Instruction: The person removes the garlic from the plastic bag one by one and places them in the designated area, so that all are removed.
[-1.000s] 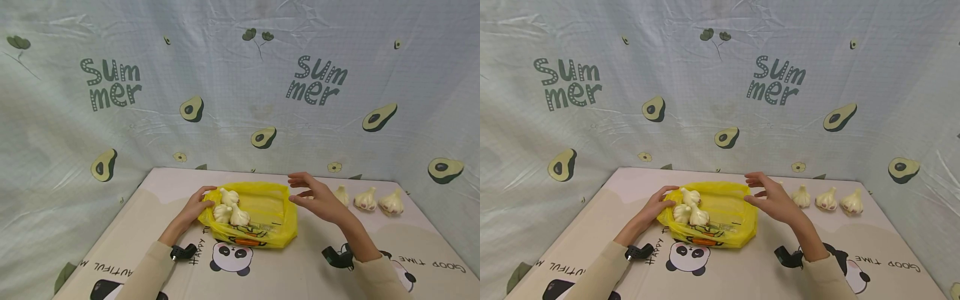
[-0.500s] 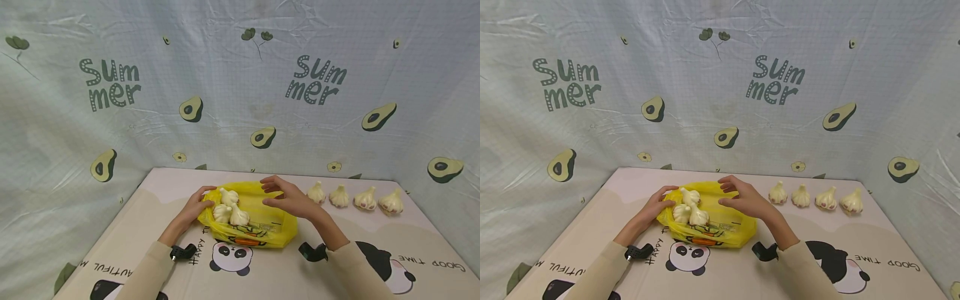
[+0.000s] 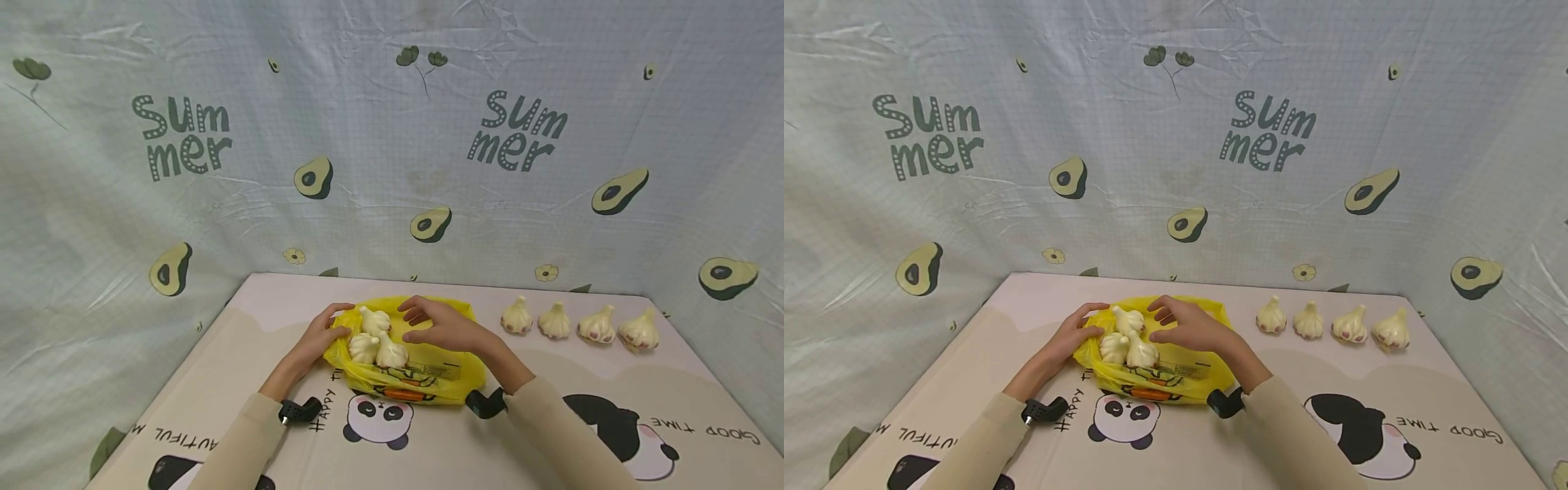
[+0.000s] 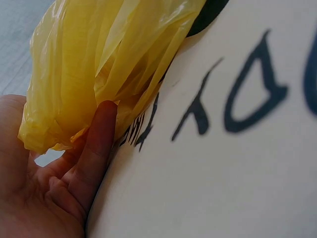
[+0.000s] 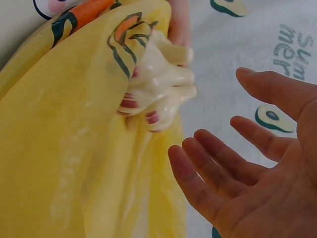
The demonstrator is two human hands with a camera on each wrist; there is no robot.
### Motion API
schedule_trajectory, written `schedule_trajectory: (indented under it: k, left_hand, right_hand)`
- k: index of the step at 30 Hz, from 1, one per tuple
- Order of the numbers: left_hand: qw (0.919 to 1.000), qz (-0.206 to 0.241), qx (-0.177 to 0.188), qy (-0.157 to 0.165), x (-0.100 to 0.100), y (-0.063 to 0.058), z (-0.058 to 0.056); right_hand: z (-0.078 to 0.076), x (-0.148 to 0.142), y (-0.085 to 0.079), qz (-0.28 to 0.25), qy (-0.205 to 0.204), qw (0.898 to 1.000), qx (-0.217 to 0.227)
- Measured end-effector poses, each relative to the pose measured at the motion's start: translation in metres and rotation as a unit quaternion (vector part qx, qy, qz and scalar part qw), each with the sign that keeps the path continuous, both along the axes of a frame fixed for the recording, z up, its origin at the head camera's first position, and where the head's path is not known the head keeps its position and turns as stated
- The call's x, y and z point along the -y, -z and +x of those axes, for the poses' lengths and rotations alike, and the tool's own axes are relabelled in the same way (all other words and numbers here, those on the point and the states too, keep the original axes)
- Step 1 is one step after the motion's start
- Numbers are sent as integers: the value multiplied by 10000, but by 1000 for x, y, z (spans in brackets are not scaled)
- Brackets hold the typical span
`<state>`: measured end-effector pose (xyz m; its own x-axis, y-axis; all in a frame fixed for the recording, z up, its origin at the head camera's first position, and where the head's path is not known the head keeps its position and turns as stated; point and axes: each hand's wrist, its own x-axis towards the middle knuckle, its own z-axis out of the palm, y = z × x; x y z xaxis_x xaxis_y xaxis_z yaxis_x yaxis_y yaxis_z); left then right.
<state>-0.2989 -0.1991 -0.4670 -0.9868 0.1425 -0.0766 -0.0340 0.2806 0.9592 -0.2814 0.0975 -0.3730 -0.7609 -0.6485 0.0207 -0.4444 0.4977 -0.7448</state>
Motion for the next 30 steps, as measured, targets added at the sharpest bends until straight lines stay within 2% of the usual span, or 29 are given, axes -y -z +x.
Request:
schedule_trajectory:
  k: [6, 19, 30]
  left_hand:
    - [10000, -35, 11, 12, 0, 1, -1]
    - [10000, -71, 45, -21, 0, -1, 0]
    - [10000, -41, 73, -1, 0, -1, -1]
  right_hand:
    - [-6, 12, 6, 252, -169, 9994, 191]
    - [-18, 29, 10, 740, -380, 9909, 1060]
    - [-24, 35, 19, 976, -278, 9847, 1415]
